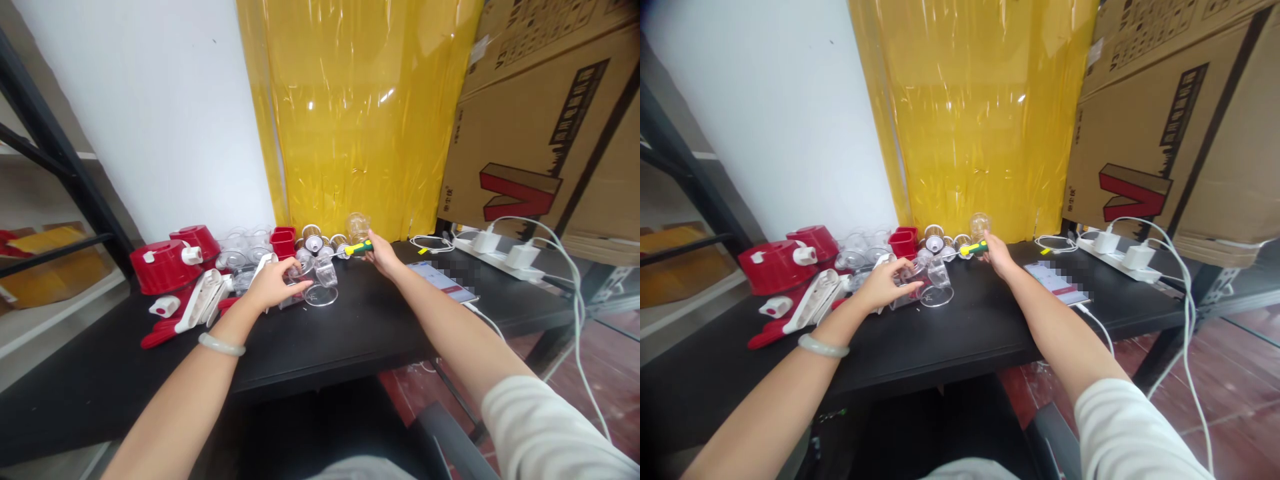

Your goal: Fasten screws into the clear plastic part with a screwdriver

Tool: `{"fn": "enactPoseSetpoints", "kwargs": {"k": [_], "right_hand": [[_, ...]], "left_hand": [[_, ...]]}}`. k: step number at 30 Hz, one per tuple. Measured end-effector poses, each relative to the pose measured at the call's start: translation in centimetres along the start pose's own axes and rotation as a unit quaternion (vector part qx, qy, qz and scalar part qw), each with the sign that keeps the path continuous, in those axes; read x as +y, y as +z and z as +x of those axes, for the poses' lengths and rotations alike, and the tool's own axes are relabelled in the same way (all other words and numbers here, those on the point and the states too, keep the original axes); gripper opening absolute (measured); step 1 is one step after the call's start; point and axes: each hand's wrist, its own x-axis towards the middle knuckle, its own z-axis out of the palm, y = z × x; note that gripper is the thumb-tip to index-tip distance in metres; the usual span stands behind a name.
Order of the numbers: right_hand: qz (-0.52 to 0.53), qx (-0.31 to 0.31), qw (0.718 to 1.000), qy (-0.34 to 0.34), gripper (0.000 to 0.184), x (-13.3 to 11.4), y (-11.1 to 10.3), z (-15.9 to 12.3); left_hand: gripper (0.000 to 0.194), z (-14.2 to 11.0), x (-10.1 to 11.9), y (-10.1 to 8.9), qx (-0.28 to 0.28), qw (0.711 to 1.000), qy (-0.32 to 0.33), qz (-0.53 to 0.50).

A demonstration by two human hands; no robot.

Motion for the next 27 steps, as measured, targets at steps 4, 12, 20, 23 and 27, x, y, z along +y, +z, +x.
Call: {"fn": "enactPoseSetpoints", "kwargs": {"k": [4,12,20,23,27], "right_hand": [[0.04,-0.009,0.999,0.011,0.021,-0.15,-0.04,-0.01],[0.017,-0.006,1.0,0.009,0.032,0.01,-0.09,0.09],[0.039,-0.013,0.999,0.016,0.016,-0.23,0.05,-0.18],[0.064,-0.02,0.997,0.031,0.018,-0.26,0.0,-0.14],[-0.015,0.007,1.0,0.014,0.033,0.26,-0.31,0.32]], "left_hand": [[0.044,0.03,-0.19,0.05,0.006,1.0,-0.002,0.003],[0.043,0.03,-0.39,-0.12,0.001,1.0,-0.007,-0.006],[0.043,0.03,-0.81,0.02,0.003,1.0,-0.012,-0.014],[0.043,0.0,-0.88,0.11,0.004,1.0,-0.013,-0.016],[0.044,0.0,-0.74,0.02,0.003,1.0,-0.01,-0.012]]}}
